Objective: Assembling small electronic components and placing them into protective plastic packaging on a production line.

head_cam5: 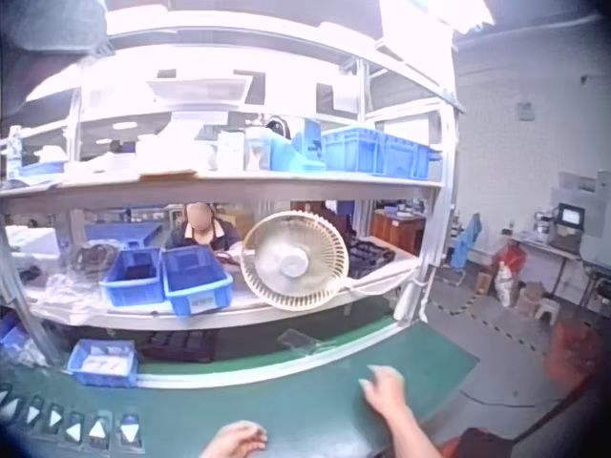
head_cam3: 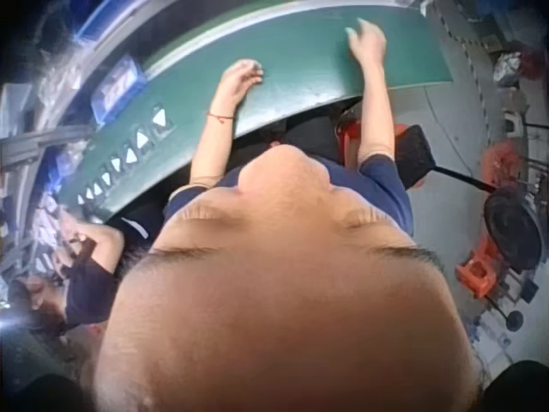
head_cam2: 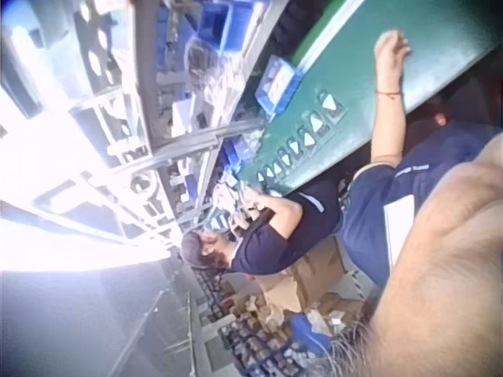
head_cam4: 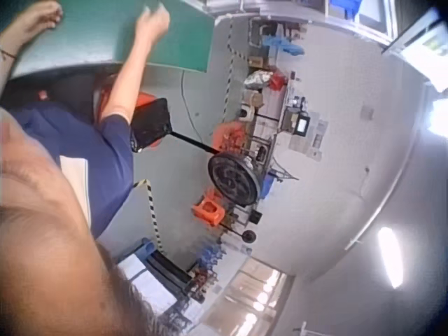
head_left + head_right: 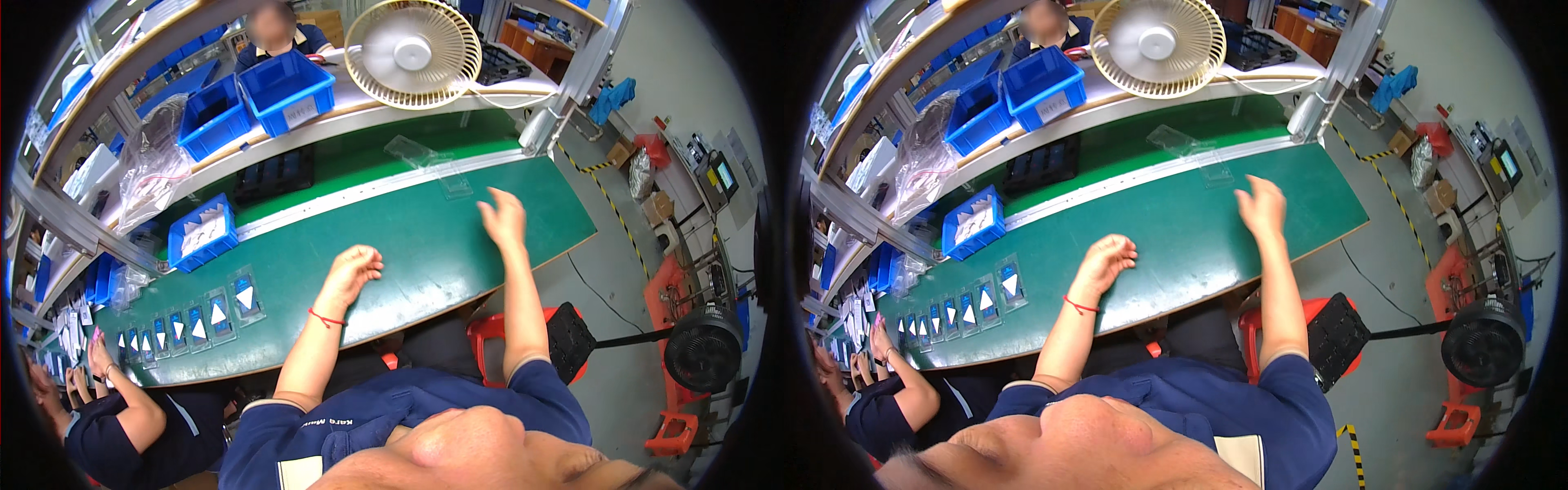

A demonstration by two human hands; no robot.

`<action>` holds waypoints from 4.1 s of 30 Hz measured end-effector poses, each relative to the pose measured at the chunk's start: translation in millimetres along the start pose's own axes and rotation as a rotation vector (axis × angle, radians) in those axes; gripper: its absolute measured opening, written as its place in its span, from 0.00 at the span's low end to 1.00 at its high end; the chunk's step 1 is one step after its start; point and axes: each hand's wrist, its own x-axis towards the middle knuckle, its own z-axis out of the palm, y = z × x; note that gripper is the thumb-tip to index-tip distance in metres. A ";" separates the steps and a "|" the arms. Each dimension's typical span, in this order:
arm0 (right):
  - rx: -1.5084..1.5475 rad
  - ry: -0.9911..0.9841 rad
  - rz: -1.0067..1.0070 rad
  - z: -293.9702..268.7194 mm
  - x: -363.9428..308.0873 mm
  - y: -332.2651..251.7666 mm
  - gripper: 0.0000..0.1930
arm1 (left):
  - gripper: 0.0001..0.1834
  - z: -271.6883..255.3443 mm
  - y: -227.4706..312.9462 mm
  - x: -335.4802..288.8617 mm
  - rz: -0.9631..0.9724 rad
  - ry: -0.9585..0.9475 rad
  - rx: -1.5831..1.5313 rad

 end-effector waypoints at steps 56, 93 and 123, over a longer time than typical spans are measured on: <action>-0.241 -0.664 -0.037 76.4 -2.5 -101.8 0.38 | 0.27 -63.3 74.6 -32.6 0.334 0.692 1.043; 0.440 -0.949 0.679 304.3 155.3 -275.4 0.14 | 0.10 -59.8 48.7 7.6 0.523 0.734 0.968; 0.787 -0.772 0.846 242.5 163.8 -254.8 0.11 | 0.03 -86.7 51.0 20.2 0.724 0.737 0.995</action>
